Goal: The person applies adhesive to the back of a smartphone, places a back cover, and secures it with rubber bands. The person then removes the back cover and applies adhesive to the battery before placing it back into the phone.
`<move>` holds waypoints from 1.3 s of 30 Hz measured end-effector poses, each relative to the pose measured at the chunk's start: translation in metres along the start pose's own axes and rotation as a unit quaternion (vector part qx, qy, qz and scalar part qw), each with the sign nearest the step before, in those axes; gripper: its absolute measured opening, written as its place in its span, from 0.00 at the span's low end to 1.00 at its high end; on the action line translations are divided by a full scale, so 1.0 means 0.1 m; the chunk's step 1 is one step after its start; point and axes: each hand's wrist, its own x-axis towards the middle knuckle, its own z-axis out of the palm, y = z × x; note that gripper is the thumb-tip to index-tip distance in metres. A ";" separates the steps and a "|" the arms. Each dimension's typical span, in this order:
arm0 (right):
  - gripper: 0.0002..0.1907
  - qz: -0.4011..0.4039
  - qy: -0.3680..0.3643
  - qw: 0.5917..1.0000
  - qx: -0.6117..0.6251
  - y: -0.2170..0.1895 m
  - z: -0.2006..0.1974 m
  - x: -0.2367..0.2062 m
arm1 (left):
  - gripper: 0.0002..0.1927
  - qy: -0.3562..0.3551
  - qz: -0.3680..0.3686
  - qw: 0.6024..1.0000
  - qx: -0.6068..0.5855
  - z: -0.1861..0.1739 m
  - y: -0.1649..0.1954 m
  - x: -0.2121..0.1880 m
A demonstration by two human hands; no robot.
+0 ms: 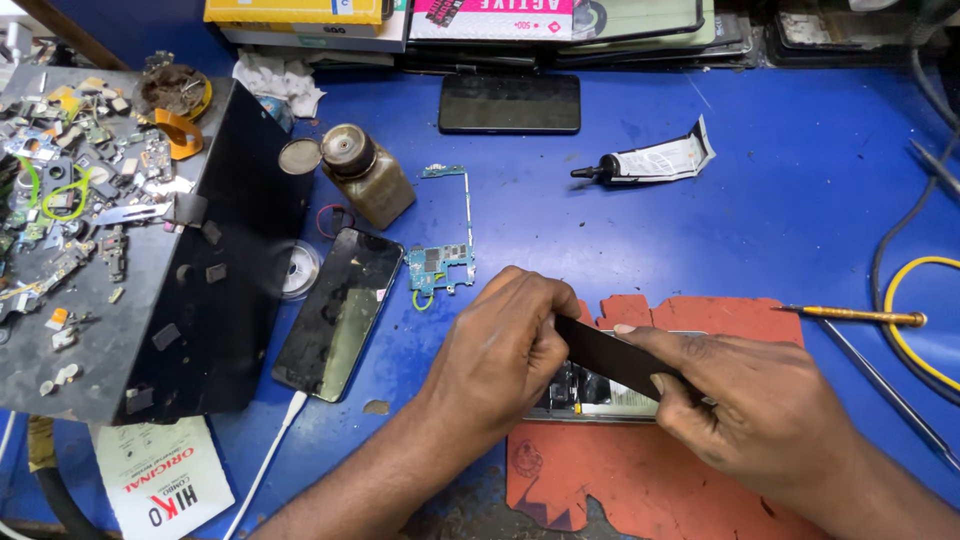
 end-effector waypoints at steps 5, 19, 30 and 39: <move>0.20 -0.010 0.003 1.000 -0.007 0.02 -0.02 -0.01 | 0.08 0.002 0.020 0.999 -0.028 -0.02 0.03 0.02; 0.21 -0.005 -0.008 1.000 -0.018 0.08 -0.10 -0.03 | 0.10 -0.060 -0.043 0.995 -0.065 -0.01 -0.02 0.06; 0.21 -0.018 -0.013 0.999 -0.025 0.13 -0.12 -0.02 | 0.07 -0.064 -0.057 0.994 -0.072 -0.01 -0.01 0.09; 0.21 -0.006 -0.019 1.000 -0.018 0.15 -0.10 -0.06 | 0.14 -0.071 -0.067 0.992 -0.077 -0.05 0.00 0.09</move>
